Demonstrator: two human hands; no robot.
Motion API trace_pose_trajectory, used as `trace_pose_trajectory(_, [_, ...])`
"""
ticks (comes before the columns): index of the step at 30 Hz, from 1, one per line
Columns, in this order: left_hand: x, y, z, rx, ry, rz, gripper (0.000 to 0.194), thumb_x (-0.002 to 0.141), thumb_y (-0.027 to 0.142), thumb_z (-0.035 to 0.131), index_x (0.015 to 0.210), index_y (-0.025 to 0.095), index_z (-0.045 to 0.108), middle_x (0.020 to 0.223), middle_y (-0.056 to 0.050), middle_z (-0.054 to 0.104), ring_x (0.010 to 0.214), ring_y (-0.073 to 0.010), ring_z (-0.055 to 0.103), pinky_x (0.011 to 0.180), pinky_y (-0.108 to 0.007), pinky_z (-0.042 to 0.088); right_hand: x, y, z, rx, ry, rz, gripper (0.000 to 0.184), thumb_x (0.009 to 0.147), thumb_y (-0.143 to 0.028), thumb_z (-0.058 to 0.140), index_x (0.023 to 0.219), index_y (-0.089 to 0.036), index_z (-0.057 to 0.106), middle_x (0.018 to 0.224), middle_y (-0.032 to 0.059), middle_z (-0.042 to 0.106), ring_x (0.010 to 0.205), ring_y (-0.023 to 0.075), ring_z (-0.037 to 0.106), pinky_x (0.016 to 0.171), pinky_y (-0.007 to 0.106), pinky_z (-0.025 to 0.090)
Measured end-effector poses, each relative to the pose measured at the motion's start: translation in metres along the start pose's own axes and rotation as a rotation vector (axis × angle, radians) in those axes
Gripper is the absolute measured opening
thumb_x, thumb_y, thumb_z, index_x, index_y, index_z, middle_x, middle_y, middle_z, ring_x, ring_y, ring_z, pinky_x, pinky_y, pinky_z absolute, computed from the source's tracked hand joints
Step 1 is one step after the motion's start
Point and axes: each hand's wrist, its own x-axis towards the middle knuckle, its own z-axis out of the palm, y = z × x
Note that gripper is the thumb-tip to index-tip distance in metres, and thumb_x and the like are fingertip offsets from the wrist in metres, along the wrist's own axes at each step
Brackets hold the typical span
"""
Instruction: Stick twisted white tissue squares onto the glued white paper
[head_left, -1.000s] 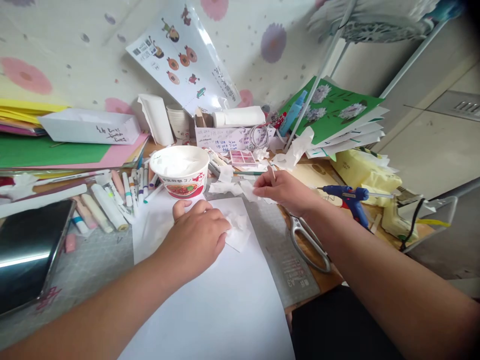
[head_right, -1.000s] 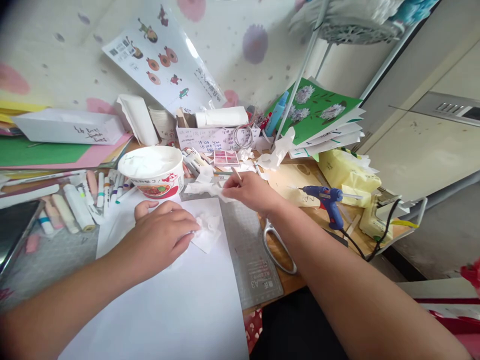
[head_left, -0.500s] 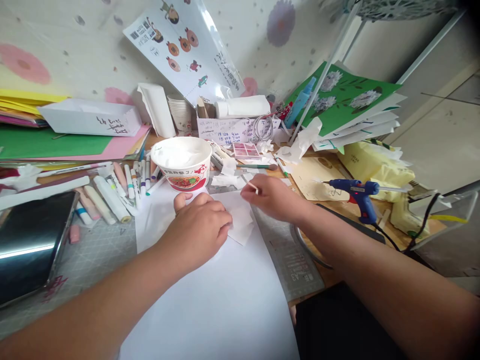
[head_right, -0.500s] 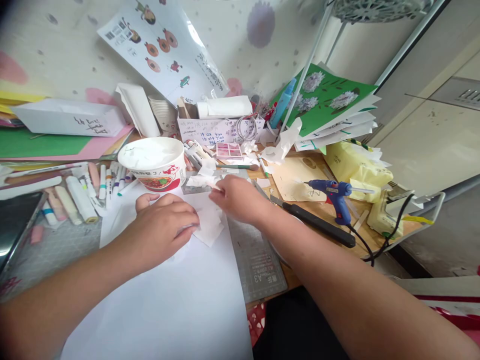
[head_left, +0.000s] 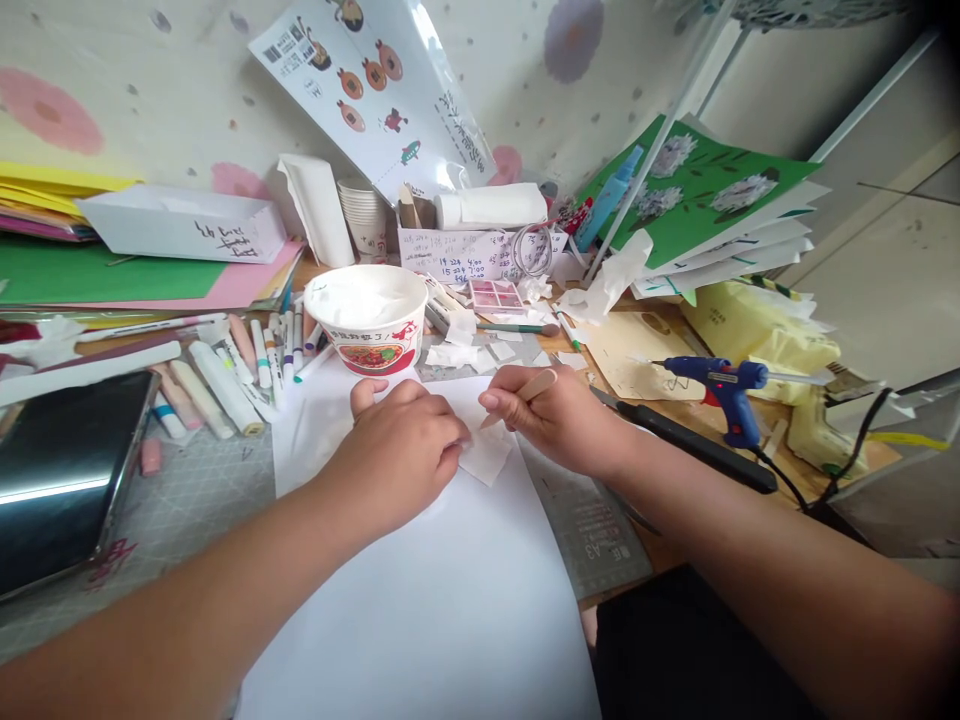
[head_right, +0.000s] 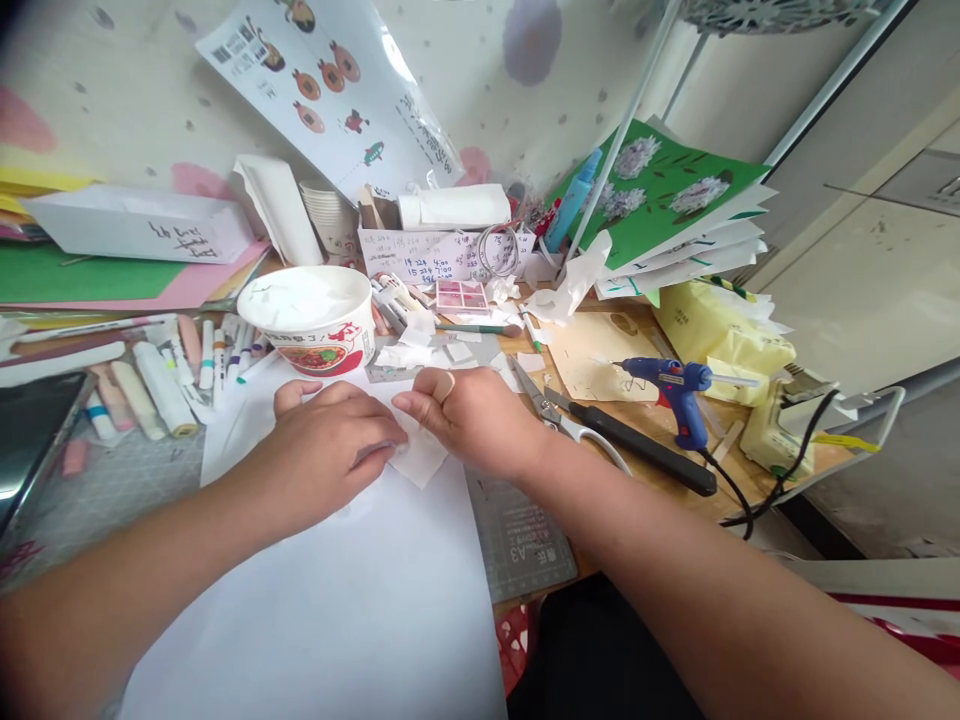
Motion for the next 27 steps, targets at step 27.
trace_pose_trajectory(27, [-0.002,0.004,-0.009,-0.042,-0.012,-0.009,0.021,0.079,0.016,0.046,0.085,0.027,0.063,0.09,0.0,0.065,0.095,-0.0236,0.054,0.092,-0.058,0.022,-0.011,0.016,-0.014,0.49,0.069,0.054,0.036,0.091,-0.044,0.05,0.07,-0.015,0.055,0.057,-0.0019,0.052,0.052,0.0088,0.051,0.049,0.021,0.038])
